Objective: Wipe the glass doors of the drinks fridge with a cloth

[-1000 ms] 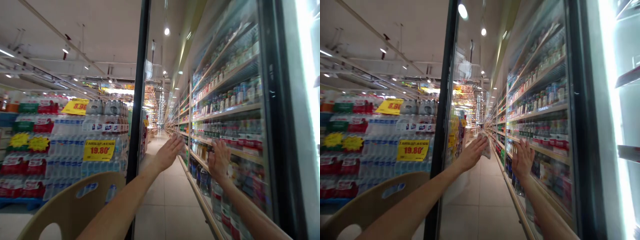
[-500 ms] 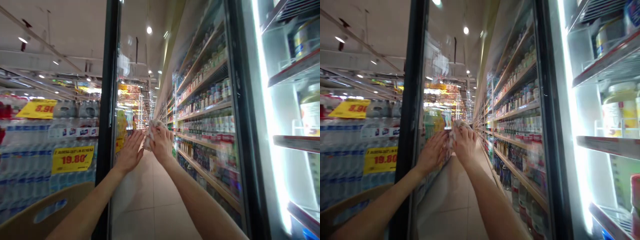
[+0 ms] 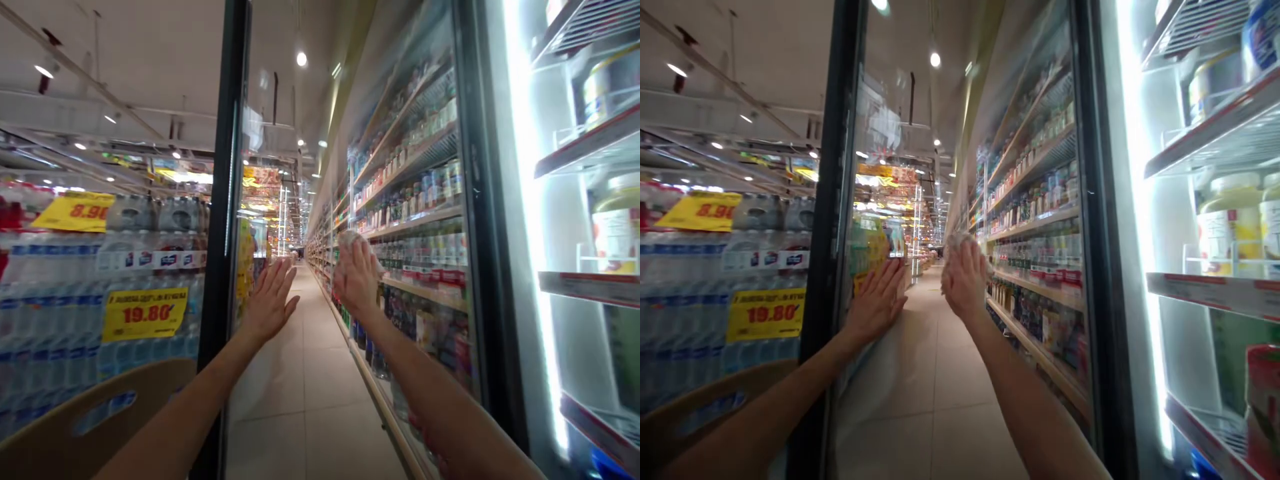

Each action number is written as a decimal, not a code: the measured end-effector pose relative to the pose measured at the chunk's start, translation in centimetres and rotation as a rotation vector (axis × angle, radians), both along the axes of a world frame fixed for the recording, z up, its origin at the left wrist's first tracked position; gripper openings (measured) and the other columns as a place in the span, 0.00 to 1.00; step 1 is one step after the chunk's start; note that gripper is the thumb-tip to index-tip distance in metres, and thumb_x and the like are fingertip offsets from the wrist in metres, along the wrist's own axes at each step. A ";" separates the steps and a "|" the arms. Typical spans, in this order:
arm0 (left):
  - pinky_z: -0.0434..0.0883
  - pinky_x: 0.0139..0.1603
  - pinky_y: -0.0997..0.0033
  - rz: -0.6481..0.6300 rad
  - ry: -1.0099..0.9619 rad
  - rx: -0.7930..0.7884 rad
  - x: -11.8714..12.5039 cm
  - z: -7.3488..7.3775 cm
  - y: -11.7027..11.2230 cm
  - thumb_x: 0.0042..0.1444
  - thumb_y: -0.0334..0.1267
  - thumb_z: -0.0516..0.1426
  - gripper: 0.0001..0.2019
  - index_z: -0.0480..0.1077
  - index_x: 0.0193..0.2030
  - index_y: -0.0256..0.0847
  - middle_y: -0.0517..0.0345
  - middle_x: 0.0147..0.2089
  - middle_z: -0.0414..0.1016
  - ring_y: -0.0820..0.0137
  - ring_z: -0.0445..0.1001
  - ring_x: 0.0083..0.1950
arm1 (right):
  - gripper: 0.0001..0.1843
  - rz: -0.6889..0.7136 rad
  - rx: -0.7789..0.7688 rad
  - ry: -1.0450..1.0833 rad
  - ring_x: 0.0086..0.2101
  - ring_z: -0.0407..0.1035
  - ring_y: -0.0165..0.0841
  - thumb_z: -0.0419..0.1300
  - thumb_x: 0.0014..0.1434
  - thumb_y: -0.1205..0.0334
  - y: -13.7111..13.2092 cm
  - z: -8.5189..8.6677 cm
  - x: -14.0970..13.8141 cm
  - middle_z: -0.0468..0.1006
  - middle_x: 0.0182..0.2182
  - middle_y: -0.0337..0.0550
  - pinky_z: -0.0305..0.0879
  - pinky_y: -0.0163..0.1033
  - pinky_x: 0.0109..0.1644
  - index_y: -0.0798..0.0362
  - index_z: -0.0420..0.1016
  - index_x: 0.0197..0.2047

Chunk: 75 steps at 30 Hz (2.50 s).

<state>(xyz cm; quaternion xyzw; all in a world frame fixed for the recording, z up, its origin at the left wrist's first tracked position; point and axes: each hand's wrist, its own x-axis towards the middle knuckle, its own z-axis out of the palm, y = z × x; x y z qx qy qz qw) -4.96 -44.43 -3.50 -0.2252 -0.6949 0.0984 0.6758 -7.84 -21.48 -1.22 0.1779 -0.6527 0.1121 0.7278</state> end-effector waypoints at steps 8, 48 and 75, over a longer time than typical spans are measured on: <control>0.49 0.67 0.55 -0.031 -0.046 0.038 -0.6 -0.2 0.2 0.61 0.40 0.49 0.30 0.45 0.68 0.40 0.48 0.67 0.52 0.62 0.46 0.70 | 0.28 -0.084 -0.566 -0.007 0.62 0.48 0.48 0.42 0.60 0.60 13.6 -4.9 -1.3 0.57 0.60 0.64 0.48 0.59 0.61 0.63 0.61 0.61; 0.45 0.68 0.49 0.034 -0.039 0.020 -0.4 -9.6 0.9 0.58 0.40 0.53 0.36 0.39 0.69 0.45 0.49 0.66 0.54 0.60 0.44 0.70 | 0.25 -0.133 -0.107 -0.065 0.63 0.49 0.43 0.49 0.59 0.66 8.6 -19.3 0.3 0.60 0.61 0.51 0.51 0.59 0.61 0.47 0.60 0.61; 0.40 0.69 0.54 -0.110 -0.127 0.105 -0.2 -9.7 1.1 0.58 0.45 0.53 0.32 0.46 0.67 0.49 0.51 0.66 0.55 0.64 0.44 0.70 | 0.25 -0.111 0.088 -0.114 0.62 0.49 0.43 0.51 0.58 0.65 10.0 -21.0 1.0 0.58 0.62 0.47 0.48 0.57 0.63 0.46 0.63 0.59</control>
